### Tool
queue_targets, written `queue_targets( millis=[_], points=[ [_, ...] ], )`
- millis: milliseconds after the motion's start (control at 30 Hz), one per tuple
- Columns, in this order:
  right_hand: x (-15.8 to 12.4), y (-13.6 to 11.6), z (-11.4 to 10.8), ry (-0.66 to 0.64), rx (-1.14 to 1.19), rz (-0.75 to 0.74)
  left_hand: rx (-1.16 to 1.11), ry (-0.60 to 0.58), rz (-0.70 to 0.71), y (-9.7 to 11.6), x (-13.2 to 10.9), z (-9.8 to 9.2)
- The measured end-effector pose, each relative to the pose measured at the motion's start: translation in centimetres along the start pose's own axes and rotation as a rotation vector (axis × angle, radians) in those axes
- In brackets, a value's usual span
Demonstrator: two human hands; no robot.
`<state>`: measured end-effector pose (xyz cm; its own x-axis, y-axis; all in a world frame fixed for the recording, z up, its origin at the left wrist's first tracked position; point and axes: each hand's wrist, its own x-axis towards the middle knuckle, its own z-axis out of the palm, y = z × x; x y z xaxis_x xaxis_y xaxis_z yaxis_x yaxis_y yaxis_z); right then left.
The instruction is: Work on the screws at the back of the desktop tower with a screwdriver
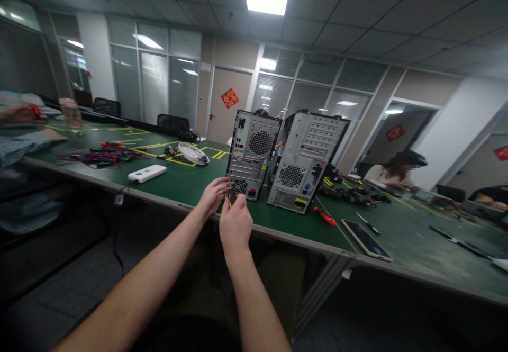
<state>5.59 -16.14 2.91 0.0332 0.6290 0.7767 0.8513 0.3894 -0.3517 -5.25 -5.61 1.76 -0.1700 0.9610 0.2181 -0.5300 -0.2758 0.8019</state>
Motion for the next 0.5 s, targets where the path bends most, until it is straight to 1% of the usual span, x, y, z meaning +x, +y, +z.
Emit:
queue_targets(
  millis=[67, 133, 200, 300, 367, 433, 500],
  points=[
    [-0.2, 0.2, 0.0, 0.049, 0.068, -0.040, 0.073, 0.079, 0.046, -0.4, 0.4, -0.3],
    [-0.4, 0.3, 0.0, 0.093, 0.154, -0.078, 0.223, 0.159, 0.154, -0.7, 0.9, -0.8],
    [-0.7, 0.3, 0.0, 0.137, 0.234, -0.102, 0.416, 0.193, 0.269, -0.7, 1.4, -1.2],
    [-1.0, 0.0, 0.2, 0.207, 0.324, -0.106, 0.682, 0.139, 0.348, -0.3, 2.0, -1.4],
    [-1.2, -0.3, 0.3, 0.231, 0.367, -0.102, 0.784, 0.089, 0.377, 0.0, 2.4, -1.3],
    [-1.4, -0.4, 0.5, 0.224, 0.394, -0.103, 0.825, 0.052, 0.385, 0.1, 2.7, -1.1],
    [-1.7, -0.3, 0.5, 0.223, 0.408, -0.070, 0.786, 0.014, 0.342, -0.1, 2.9, -1.0]
  ],
)
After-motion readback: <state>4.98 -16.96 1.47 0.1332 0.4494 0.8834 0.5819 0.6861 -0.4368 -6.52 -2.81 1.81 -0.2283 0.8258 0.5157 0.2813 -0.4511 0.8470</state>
